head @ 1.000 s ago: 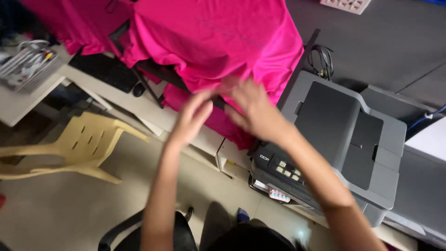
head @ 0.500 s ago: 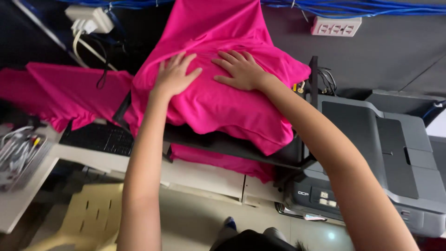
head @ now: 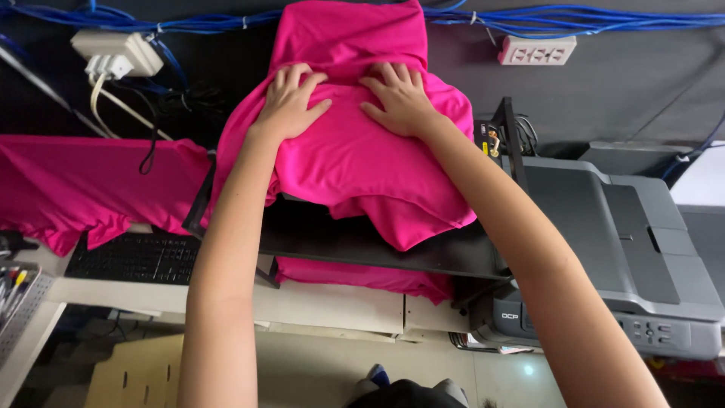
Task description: The person folds several pink shirts on a desk and a chair, then retrieves multiple packages of copy paper from a shelf and stacks them on the desk.
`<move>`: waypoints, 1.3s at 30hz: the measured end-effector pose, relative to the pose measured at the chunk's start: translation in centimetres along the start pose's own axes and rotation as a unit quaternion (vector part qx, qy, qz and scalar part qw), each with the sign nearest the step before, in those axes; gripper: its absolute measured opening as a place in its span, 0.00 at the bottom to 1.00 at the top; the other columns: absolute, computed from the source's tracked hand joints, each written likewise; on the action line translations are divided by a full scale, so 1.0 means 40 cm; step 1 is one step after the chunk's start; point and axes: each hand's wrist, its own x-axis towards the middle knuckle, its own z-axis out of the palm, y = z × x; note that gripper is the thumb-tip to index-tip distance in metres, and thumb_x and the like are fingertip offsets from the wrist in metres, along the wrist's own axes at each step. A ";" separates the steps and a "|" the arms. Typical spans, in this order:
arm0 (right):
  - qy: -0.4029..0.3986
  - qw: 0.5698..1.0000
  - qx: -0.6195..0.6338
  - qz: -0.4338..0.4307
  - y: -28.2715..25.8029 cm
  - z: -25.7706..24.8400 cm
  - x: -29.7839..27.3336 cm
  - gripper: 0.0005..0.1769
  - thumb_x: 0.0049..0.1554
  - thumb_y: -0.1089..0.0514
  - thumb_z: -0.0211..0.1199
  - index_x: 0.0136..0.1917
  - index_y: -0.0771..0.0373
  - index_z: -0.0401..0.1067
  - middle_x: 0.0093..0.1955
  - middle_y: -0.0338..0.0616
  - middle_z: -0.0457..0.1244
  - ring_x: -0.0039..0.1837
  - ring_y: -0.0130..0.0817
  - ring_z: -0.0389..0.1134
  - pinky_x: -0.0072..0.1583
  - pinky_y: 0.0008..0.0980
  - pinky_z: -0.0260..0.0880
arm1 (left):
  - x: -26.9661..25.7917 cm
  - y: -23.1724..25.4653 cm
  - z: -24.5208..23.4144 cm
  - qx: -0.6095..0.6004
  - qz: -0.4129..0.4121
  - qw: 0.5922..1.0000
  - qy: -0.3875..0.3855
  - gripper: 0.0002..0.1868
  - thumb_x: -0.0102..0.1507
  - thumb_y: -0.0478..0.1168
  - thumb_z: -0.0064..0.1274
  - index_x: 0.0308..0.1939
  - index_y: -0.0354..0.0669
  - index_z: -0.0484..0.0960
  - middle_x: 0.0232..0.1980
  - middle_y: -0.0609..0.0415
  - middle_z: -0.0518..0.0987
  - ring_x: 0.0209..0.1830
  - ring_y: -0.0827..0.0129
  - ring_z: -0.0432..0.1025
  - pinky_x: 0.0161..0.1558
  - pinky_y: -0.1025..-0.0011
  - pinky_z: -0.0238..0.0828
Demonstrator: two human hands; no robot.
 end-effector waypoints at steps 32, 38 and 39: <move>0.083 0.949 -0.255 -0.165 -0.136 -0.111 -0.488 0.44 0.54 0.42 0.64 0.78 0.58 0.59 0.76 0.53 0.57 0.73 0.49 0.59 0.68 0.48 0.62 | -0.425 0.324 -0.170 0.064 0.130 0.987 0.069 0.35 0.60 0.47 0.60 0.71 0.45 0.71 0.69 0.42 0.69 0.69 0.50 0.63 0.68 0.51 0.59; 0.005 0.978 -0.167 -0.128 -0.158 -0.213 -0.489 0.34 0.53 0.43 0.63 0.70 0.57 0.68 0.62 0.46 0.63 0.63 0.46 0.64 0.62 0.43 0.68 | -0.413 0.307 -0.201 -0.068 0.151 0.985 0.052 0.19 0.64 0.43 0.61 0.58 0.44 0.80 0.62 0.51 0.75 0.63 0.58 0.69 0.65 0.58 0.64; 0.001 0.986 -0.100 -0.134 -0.177 -0.260 -0.473 0.40 0.47 0.36 0.64 0.66 0.60 0.69 0.59 0.51 0.64 0.60 0.50 0.64 0.59 0.46 0.68 | -0.401 0.305 -0.208 -0.096 0.165 0.981 0.041 0.20 0.63 0.45 0.62 0.55 0.41 0.80 0.61 0.48 0.74 0.61 0.56 0.69 0.64 0.56 0.63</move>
